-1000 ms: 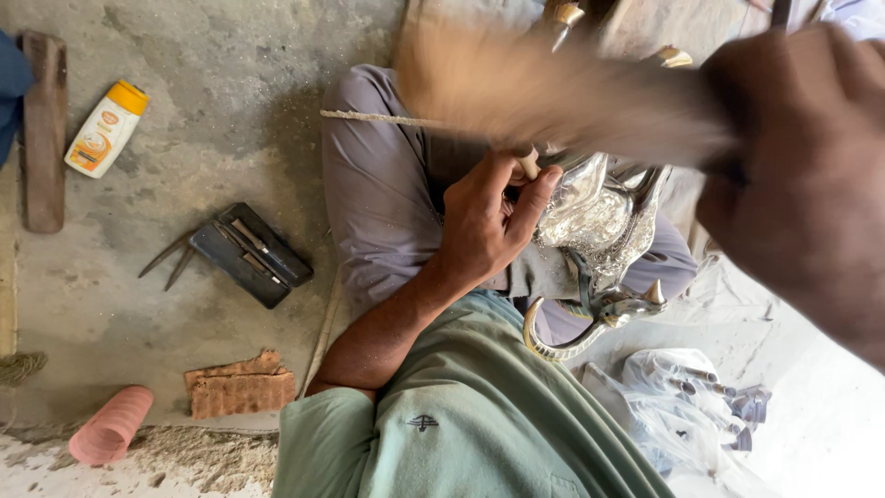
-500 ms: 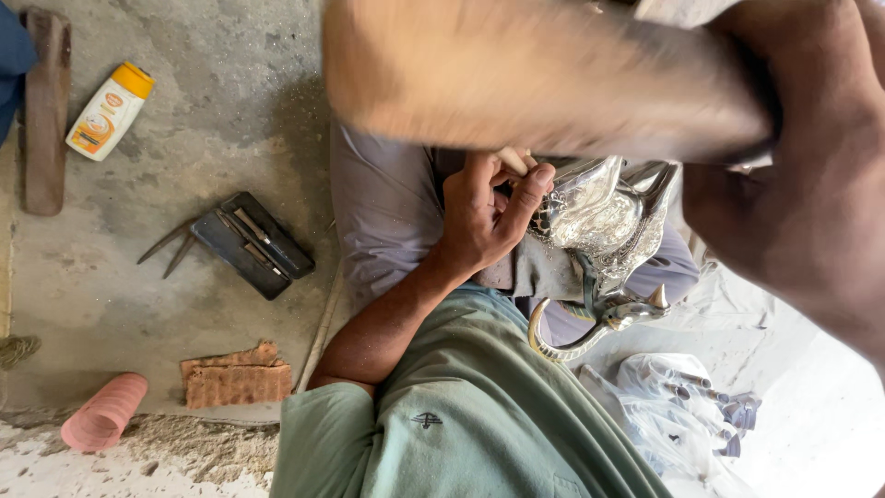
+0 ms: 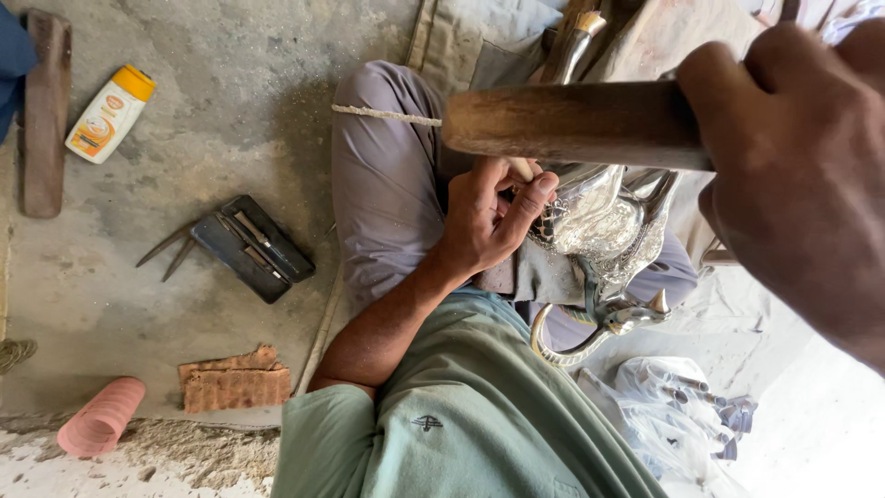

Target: The person sits on the floor and uses a hammer and a small metal chisel to engrave a decorative pattern onto a silver-colored metal object shaped like an elephant. The person repeatedly taps the chisel with the hammer to create the design.

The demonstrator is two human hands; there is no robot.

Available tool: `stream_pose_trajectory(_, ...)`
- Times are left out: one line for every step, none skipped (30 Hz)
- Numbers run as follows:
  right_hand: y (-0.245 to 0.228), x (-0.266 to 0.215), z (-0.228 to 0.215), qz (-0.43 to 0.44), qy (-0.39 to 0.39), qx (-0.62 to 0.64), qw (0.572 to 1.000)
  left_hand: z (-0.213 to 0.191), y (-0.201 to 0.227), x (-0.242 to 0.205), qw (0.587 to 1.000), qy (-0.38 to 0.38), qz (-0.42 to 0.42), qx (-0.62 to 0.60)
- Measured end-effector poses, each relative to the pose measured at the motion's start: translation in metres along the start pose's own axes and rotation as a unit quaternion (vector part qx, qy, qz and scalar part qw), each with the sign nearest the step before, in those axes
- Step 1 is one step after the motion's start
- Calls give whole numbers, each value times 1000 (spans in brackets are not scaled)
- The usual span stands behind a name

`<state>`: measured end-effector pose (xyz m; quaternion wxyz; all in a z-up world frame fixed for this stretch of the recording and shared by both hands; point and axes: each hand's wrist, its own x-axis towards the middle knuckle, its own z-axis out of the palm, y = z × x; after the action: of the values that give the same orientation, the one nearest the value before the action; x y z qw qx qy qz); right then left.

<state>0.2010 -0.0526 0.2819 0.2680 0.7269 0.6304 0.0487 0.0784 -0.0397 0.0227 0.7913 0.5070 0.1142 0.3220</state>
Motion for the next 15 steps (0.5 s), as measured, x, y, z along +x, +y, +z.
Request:
stream_pose_trajectory(1, 1, -2, -8, -2, 7, 1000, 0, 2, 0, 1000, 3, 0, -4)
stream_pose_trajectory(-1, 0, -3, -6, -7, 6, 1000, 0, 4, 0, 1000, 7, 1, -7)
stream_pose_trajectory(0, 0, -4, -4, -12, 3, 1000, 0, 5, 1, 1000, 10, 3, -11)
stream_pose_trajectory(-1, -1, -4, 9, -20, -8, 1000, 0, 7, 0, 1000, 4, -5, -10)
stream_pose_trajectory(-1, 0, -3, 13, -14, -11, 1000, -1, 8, 1, 1000, -1, -10, -8)
stream_pose_trajectory(-2, -1, -3, 17, -8, -14, 1000, -2, 9, 3, 1000, -6, -16, -6)
stream_pose_trajectory(-1, -2, -2, 12, 7, -6, 1000, -2, 9, 2, 1000, -6, -12, -10)
stream_pose_trajectory(-2, -5, -2, 9, 12, -14, 1000, -2, 9, 1, 1000, -7, -9, -14)
stream_pose_trajectory(-1, -6, -1, 6, 18, -21, 1000, -2, 8, 0, 1000, -6, -5, -17)
stream_pose_trajectory(-2, -8, 0, 5, 15, -44, 999, -1, 7, -1, 1000, -4, -4, -20)
stream_pose_trajectory(-2, -9, 0, 3, 15, -38, 999, -1, 5, -2, 1000, -2, -2, -21)
stream_pose_trajectory(-2, -10, 0, 0, 15, -31, 999, -1, 3, -4, 1000, 0, 0, -22)
stream_pose_trajectory(1, -12, -3, -2, 14, 3, 1000, -2, 1, -4, 1000, -1, -5, 8)
stream_pose_trajectory(1, -16, -4, 6, 14, 10, 1000, -3, -1, -5, 999, -2, -10, 38)
stream_pose_trajectory(2, -20, -5, 13, 15, 17, 1000, -2, -4, -4, 998, -4, -13, 68)
